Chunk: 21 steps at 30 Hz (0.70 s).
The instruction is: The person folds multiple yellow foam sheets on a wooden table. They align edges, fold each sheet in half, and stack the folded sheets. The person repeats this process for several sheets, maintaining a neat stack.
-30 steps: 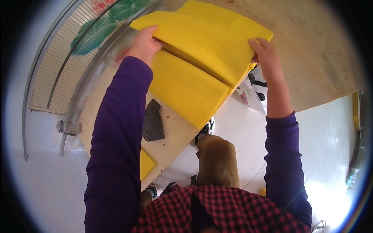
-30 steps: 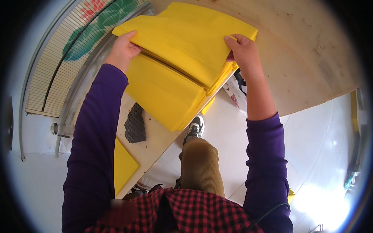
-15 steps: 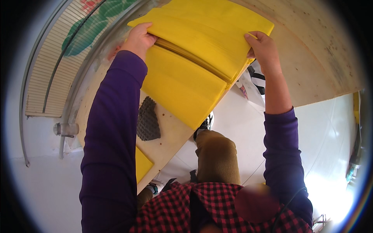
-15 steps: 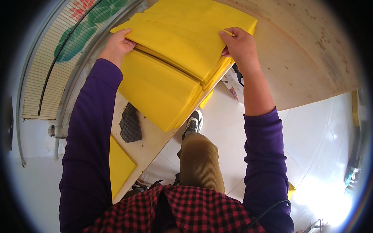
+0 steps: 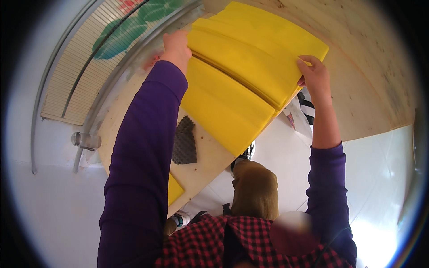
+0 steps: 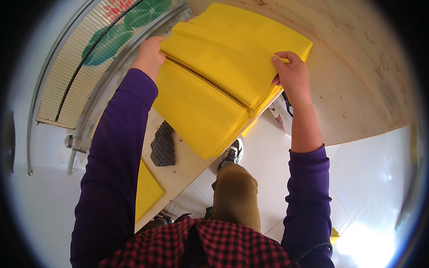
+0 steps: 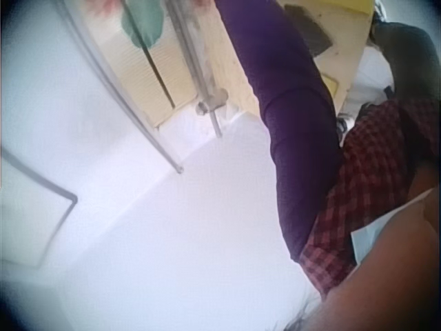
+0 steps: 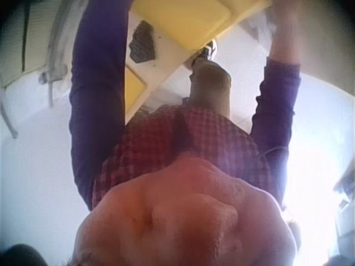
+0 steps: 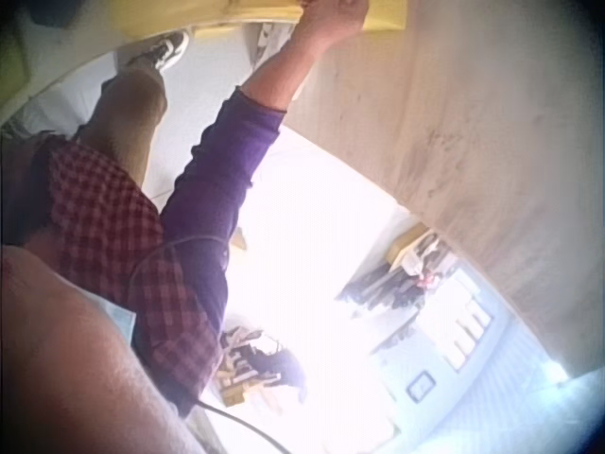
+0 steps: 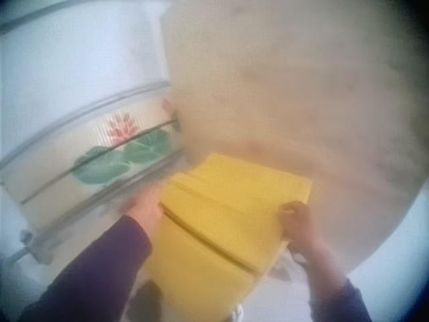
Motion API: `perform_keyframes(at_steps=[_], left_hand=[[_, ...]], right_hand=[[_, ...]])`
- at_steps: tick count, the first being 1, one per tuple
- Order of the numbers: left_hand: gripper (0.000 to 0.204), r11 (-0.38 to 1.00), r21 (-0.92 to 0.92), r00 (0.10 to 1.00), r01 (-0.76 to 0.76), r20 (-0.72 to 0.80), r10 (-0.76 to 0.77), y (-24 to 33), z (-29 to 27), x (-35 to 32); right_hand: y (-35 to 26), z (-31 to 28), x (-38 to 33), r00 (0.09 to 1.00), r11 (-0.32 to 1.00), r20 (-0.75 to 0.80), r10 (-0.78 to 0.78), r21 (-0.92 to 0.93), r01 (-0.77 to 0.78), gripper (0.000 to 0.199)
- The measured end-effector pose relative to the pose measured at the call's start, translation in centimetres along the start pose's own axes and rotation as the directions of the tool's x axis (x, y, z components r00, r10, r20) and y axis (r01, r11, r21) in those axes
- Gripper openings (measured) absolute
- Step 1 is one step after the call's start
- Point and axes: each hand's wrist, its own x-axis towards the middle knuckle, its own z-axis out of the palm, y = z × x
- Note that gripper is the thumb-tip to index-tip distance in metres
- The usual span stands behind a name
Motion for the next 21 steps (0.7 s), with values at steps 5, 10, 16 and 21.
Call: perform_keyframes(at_steps=[5, 10, 16, 21], left_hand=[[0.073, 0.986, 0.072, 0.989, -0.148, -0.012, 0.149, 2.5, -2.5, -3.5], [0.068, 0.957, 0.009, 0.957, -0.288, 0.035, 0.288, 4.9, -8.9, -7.0], [0.062, 0.871, 0.1, 0.877, -0.481, 0.07, 0.476, 4.2, -22.3, -11.5], [0.06, 0.799, 0.345, 0.852, -0.493, 0.005, 0.524, 2.8, -35.3, -18.5]], right_hand=[[-0.1, 0.0, -0.2, 1.0, 1.0, -0.008, 0.007, 0.008, -0.007, 0.029], [-0.1, -0.1, -0.2, 1.0, 1.0, 0.005, -0.011, 0.012, 0.01, 0.03], [-0.1, -0.1, -0.7, 1.0, 1.0, -0.004, -0.003, -0.017, 0.003, 0.033], [-0.1, -1.4, -1.7, 0.995, 0.991, -0.089, -0.041, -0.13, 0.029, 0.036]])
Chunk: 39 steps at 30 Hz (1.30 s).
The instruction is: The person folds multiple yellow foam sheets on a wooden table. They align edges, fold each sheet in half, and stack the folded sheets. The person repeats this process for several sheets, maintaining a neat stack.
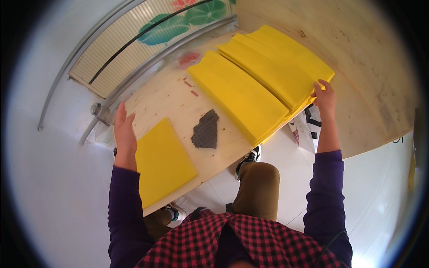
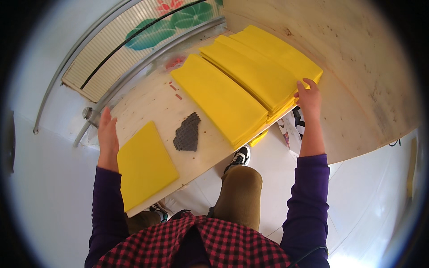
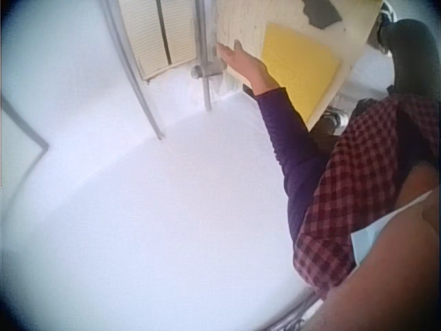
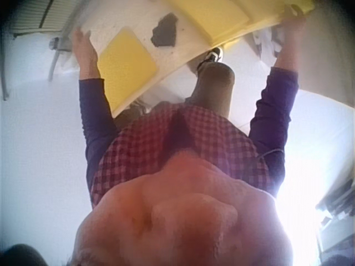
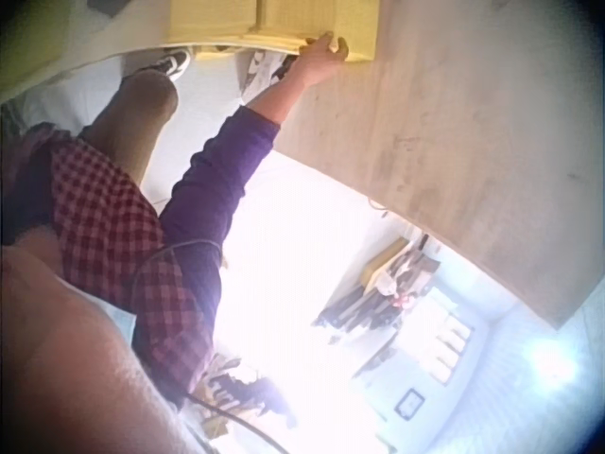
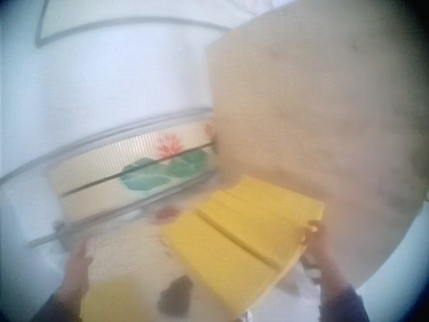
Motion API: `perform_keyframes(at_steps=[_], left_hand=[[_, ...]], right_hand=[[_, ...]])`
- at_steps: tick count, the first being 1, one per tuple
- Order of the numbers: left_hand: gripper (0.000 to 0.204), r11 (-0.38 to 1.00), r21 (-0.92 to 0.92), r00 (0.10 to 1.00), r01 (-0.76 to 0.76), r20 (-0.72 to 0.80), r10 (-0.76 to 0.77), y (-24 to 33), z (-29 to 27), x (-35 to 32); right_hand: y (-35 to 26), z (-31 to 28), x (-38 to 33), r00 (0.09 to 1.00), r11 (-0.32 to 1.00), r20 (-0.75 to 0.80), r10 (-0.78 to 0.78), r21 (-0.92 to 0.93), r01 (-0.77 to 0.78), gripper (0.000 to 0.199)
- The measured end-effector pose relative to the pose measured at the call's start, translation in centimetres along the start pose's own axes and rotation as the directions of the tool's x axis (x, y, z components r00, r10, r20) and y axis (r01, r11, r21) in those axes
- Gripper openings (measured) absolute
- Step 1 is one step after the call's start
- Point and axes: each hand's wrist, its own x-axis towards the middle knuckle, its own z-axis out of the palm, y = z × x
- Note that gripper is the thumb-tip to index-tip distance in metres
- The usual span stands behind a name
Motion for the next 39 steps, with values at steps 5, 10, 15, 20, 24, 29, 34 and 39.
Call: perform_keyframes(at_steps=[5, 10, 15, 20, 24, 29, 34, 39], left_hand=[[0.059, 0.983, 0.11, 0.974, 0.147, -0.188, -0.125, -2.2, -10.9, -7.7], [0.053, 0.947, 0.138, 0.893, 0.289, -0.396, -0.215, -5.6, -17.0, -15.4], [0.049, 0.907, 0.297, 0.912, 0.297, -0.37, -0.178, -7.7, -19.8, -20.6], [0.044, 0.874, 0.338, 0.907, 0.35, -0.355, -0.226, -8.6, -20.9, -23.3], [0.033, 0.891, 0.359, 0.941, 0.279, -0.285, -0.18, -10.9, -22.1, -24.8], [0.028, 0.809, 0.557, 0.974, 0.188, -0.213, -0.08, -14.0, -24.1, -24.9], [0.036, 0.903, 0.31, 0.935, 0.298, -0.283, -0.212, -15.6, -24.6, -23.1], [0.039, 0.941, 0.024, 0.912, 0.337, -0.256, -0.32, -16.4, -24.0, -22.3]], right_hand=[[-1.0, -1.5, -3.3, 0.996, 0.996, -0.059, -0.067, 0.062, 0.071, 0.033], [-3.6, 0.6, -10.9, 0.975, 0.952, 0.043, -0.22, 0.228, 0.205, 0.022], [-5.1, 6.4, -19.5, 0.867, 0.908, 0.386, -0.317, 0.388, 0.159, 0.017], [-4.8, 12.5, -25.9, 0.648, 0.93, 0.673, -0.357, 0.319, 0.18, 0.014], [-3.7, 16.3, -29.2, 0.464, 0.903, 0.786, -0.409, 0.277, 0.328, 0.015], [-1.4, 20.8, -30.3, 0.501, 0.884, 0.753, -0.427, 0.231, 0.407, 0.027], [-0.1, 23.9, -31.1, 0.501, 0.895, 0.789, -0.357, 0.136, 0.424, 0.06], [-0.4, 25.5, -32.9, 0.465, 0.876, 0.805, -0.367, 0.13, 0.465, 0.062]])
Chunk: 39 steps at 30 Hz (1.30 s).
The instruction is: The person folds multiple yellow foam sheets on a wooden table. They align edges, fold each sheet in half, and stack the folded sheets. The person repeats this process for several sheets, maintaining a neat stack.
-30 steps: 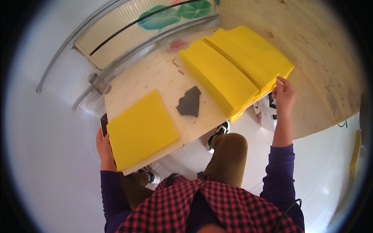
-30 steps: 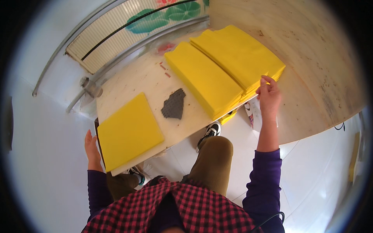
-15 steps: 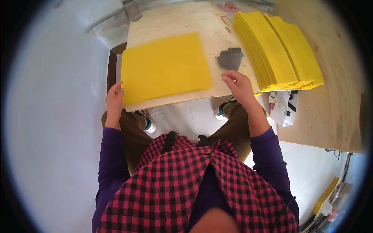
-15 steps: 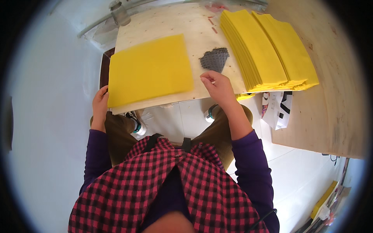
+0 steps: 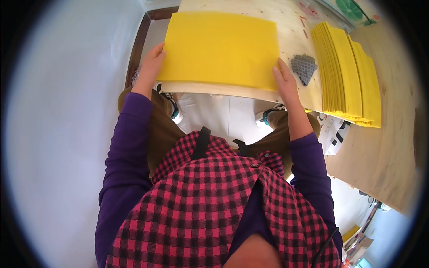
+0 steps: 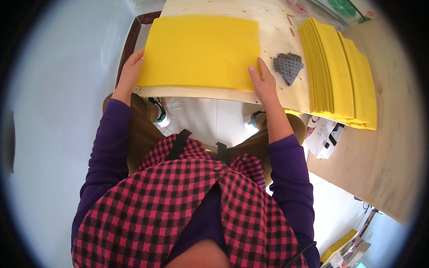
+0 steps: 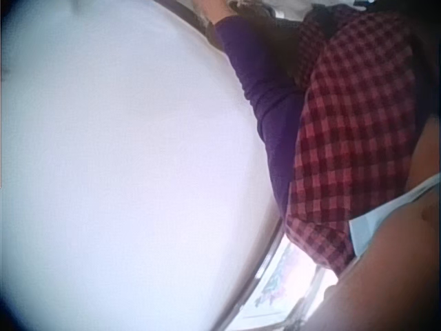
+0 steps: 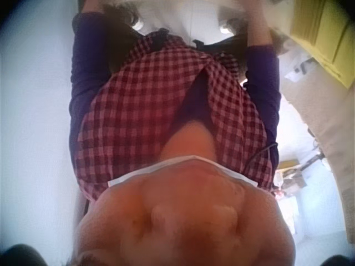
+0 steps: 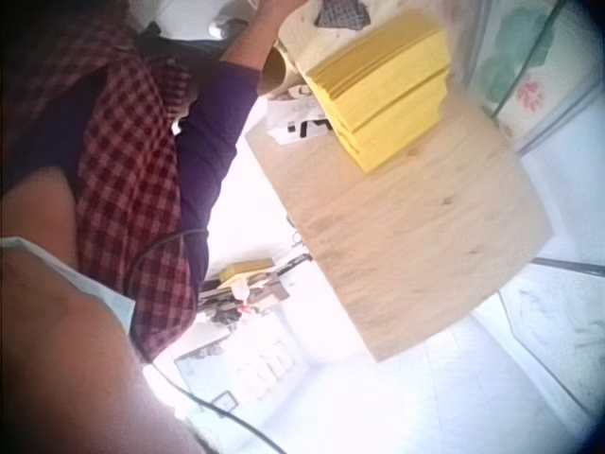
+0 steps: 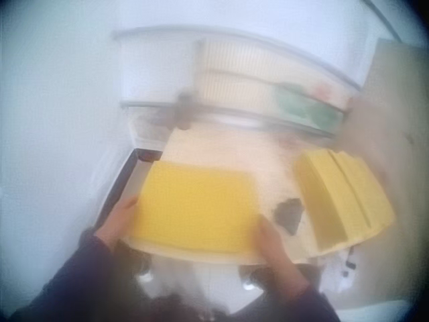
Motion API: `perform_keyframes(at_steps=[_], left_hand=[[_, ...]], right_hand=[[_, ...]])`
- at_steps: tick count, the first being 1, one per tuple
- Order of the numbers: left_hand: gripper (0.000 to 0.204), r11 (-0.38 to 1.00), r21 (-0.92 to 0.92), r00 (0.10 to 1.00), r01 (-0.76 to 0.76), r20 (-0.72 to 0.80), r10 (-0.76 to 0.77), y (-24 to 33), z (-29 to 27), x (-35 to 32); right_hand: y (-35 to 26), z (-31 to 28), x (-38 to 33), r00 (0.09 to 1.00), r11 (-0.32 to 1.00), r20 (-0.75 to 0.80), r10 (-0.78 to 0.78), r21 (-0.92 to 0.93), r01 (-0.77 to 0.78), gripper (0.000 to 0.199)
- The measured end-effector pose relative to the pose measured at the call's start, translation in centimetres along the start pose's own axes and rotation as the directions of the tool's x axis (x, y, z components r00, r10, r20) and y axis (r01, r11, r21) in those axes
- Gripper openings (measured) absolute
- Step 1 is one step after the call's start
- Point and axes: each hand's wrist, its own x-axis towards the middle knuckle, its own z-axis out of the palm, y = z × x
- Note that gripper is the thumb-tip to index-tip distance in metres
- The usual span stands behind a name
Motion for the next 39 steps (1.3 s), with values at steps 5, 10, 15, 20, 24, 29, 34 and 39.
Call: perform_keyframes(at_steps=[5, 10, 15, 20, 24, 29, 34, 39], left_hand=[[0.037, 0.988, 0.149, 0.996, -0.046, -0.069, 0.057, 0.5, -0.4, -0.2], [0.025, 0.889, 0.311, 0.94, -0.337, 0.063, 0.334, 2.3, -1.6, -1.1], [0.015, 0.608, 0.391, 0.716, -0.691, 0.487, 0.501, 3.2, -1.7, -0.1], [0.012, 0.519, 0.461, 0.693, -0.72, 0.52, 0.499, 2.1, -0.1, 2.8], [0.016, 0.442, 0.527, 0.685, -0.726, 0.497, 0.533, 1.5, 1.0, 6.1], [0.018, 0.546, 0.572, 0.789, -0.612, 0.402, 0.464, 1.7, 2.2, 8.7], [0.018, 0.558, 0.675, 0.875, -0.483, 0.345, 0.34, 2.2, 2.4, 9.5], [0.015, 0.525, 0.497, 0.722, -0.691, 0.502, 0.476, 2.4, 0.1, 7.9]], right_hand=[[-0.6, -0.4, -0.4, 0.998, 0.998, 0.011, 0.06, 0.001, -0.06, 0.054], [-2.5, -1.5, -1.0, 0.997, 0.995, 0.008, -0.082, -0.059, 0.082, 0.034], [-4.5, 0.5, -0.9, 0.952, 0.937, 0.11, -0.285, -0.177, 0.301, 0.022], [-4.2, 2.4, 2.3, 0.919, 0.873, 0.179, -0.352, -0.29, 0.391, 0.018], [-3.1, 2.9, 6.8, 0.901, 0.82, 0.161, -0.404, -0.372, 0.434, 0.021], [-2.1, 3.7, 11.7, 0.94, 0.853, 0.092, -0.328, -0.398, 0.337, 0.028], [-2.4, 3.4, 12.6, 0.974, 0.923, 0.081, -0.213, -0.311, 0.228, 0.033], [-3.7, 0.8, 7.9, 0.976, 0.926, 0.159, -0.151, -0.322, 0.196, 0.031]])
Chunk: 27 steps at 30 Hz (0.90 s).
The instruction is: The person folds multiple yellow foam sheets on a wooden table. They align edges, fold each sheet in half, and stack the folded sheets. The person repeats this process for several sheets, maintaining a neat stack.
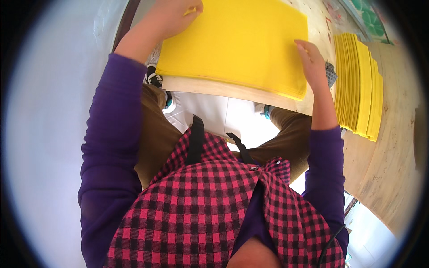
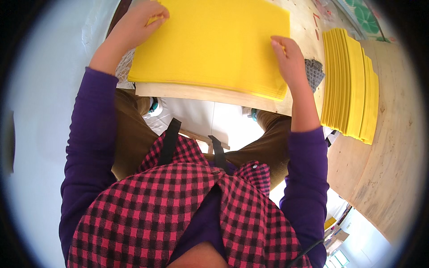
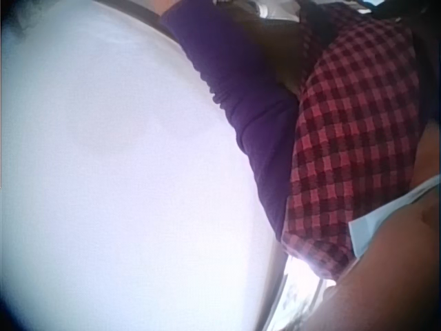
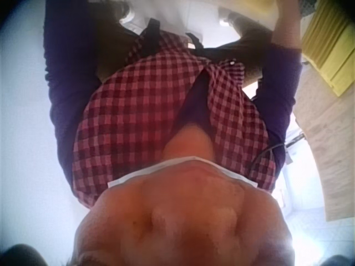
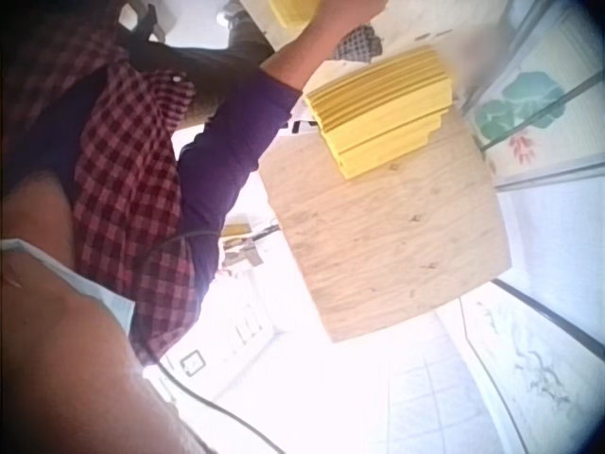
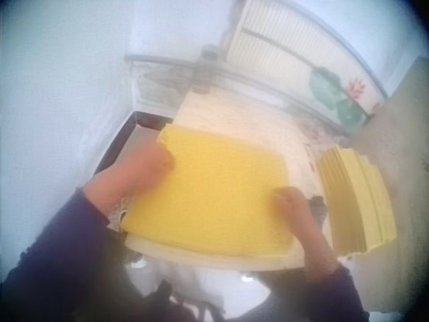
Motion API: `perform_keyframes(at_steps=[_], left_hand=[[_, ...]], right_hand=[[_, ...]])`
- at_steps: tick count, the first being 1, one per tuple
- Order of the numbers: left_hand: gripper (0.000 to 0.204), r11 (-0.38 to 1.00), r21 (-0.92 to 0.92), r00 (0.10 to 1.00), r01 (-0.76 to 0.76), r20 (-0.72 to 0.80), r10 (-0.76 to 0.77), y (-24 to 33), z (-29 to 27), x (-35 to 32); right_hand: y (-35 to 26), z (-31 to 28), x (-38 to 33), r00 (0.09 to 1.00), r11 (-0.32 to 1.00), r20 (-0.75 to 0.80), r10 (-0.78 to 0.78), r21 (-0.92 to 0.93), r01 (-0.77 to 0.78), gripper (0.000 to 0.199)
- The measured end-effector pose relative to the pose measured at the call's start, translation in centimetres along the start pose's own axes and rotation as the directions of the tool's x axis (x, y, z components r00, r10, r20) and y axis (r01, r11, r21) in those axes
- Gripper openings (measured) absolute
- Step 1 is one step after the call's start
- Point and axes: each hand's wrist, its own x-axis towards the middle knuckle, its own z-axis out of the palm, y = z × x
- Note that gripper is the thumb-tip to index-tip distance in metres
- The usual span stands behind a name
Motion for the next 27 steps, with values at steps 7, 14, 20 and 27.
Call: perform_keyframes(at_steps=[7, 14, 20, 27], left_hand=[[0.016, 0.971, -0.241, 0.988, -0.013, 0.143, 0.049, -1.1, -2.2, -1.2], [0.026, 0.998, 0.065, 0.964, -0.013, -0.265, 0.03, -3.9, 1.6, 0.6], [0.021, 0.99, 0.016, 0.868, 0.141, -0.483, -0.115, -4.5, 0.5, 1.8], [0.018, 0.947, -0.205, 0.847, 0.247, -0.43, -0.314, -3.5, 1.0, 3.5]], right_hand=[[0.4, 1.0, -2.4, 0.996, 0.996, 0.052, -0.073, -0.052, 0.075, 0.027], [1.2, 1.9, 3.6, 0.996, 0.989, -0.01, 0.092, 0.121, -0.09, 0.027], [1.5, 1.4, 1.4, 0.995, 0.996, -0.102, -0.004, 0.091, 0.014, 0.025], [1.6, 1.4, 0.8, 0.999, 0.994, -0.04, 0.022, 0.107, -0.018, 0.021]])
